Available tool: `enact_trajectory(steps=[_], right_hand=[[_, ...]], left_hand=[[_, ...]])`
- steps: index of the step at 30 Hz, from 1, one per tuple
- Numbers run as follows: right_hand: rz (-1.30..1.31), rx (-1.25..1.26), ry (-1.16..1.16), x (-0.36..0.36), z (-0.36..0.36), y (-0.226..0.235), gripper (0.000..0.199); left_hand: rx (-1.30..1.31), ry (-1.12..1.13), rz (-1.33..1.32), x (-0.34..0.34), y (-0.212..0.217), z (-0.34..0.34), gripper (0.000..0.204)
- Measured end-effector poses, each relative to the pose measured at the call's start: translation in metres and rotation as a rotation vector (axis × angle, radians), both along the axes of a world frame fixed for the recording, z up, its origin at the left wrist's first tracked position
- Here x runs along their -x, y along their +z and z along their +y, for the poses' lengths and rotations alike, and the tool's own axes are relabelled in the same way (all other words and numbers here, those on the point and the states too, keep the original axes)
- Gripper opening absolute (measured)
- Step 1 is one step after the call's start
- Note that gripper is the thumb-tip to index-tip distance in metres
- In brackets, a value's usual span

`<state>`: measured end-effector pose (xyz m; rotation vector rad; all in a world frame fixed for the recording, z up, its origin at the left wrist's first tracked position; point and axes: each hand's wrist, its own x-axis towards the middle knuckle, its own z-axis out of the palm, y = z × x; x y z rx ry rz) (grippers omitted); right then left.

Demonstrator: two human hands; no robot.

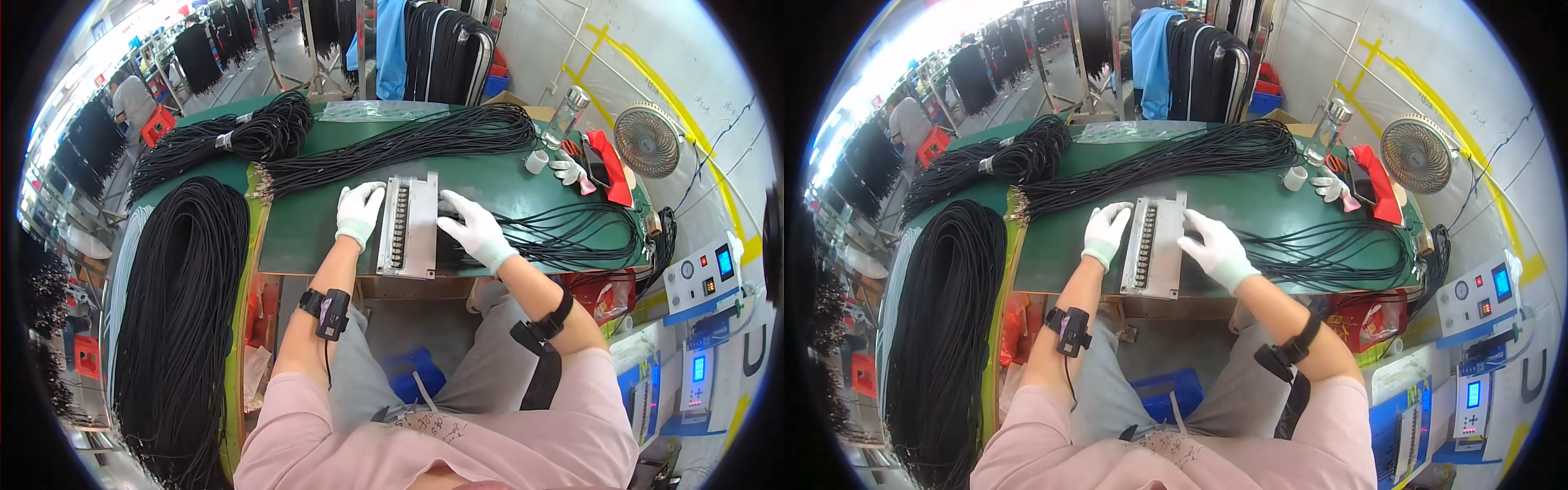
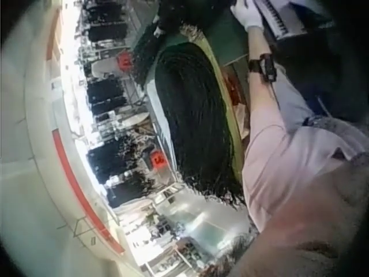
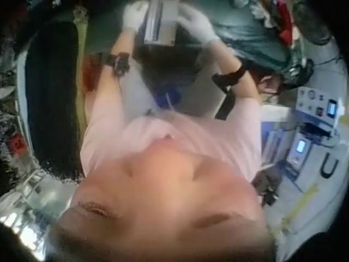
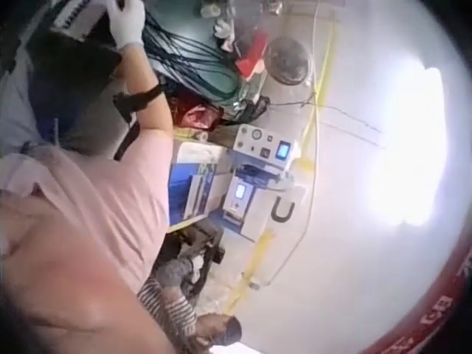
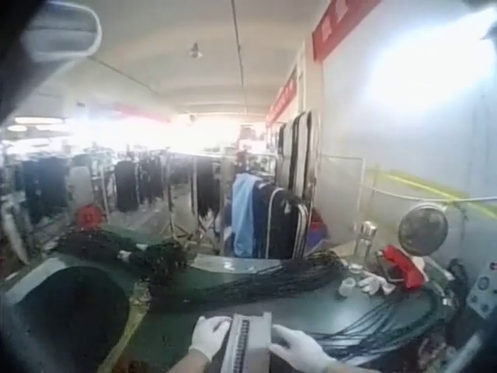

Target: The worker is organizing and inserting individual black wires into a mechanical assembly jig to form a cable harness.

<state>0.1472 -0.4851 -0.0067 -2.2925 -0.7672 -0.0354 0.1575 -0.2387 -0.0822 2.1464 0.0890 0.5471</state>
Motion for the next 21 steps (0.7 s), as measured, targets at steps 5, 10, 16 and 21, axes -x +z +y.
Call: enact_trajectory(steps=[5, 10, 16, 21], right_hand=[[0.111, -0.027, -0.068, 0.039, -0.069, 0.009, 0.051], [0.323, -0.486, -0.602, 0.091, -0.261, -0.026, 0.047], [0.173, 0.387, -1.66, 0.308, -0.559, -0.076, 0.053], [0.502, 0.57, -1.741, 0.469, -0.68, -0.094, 0.059]], left_hand=[[-0.024, -0.042, 0.051, 0.0, -0.002, 0.006, 0.027], [0.353, -0.085, -0.039, 0.008, 0.011, -0.008, 0.023], [0.724, -0.462, -0.124, 0.076, 0.06, -0.078, 0.019], [0.766, -0.822, 0.073, 0.122, 0.033, -0.139, 0.02]])
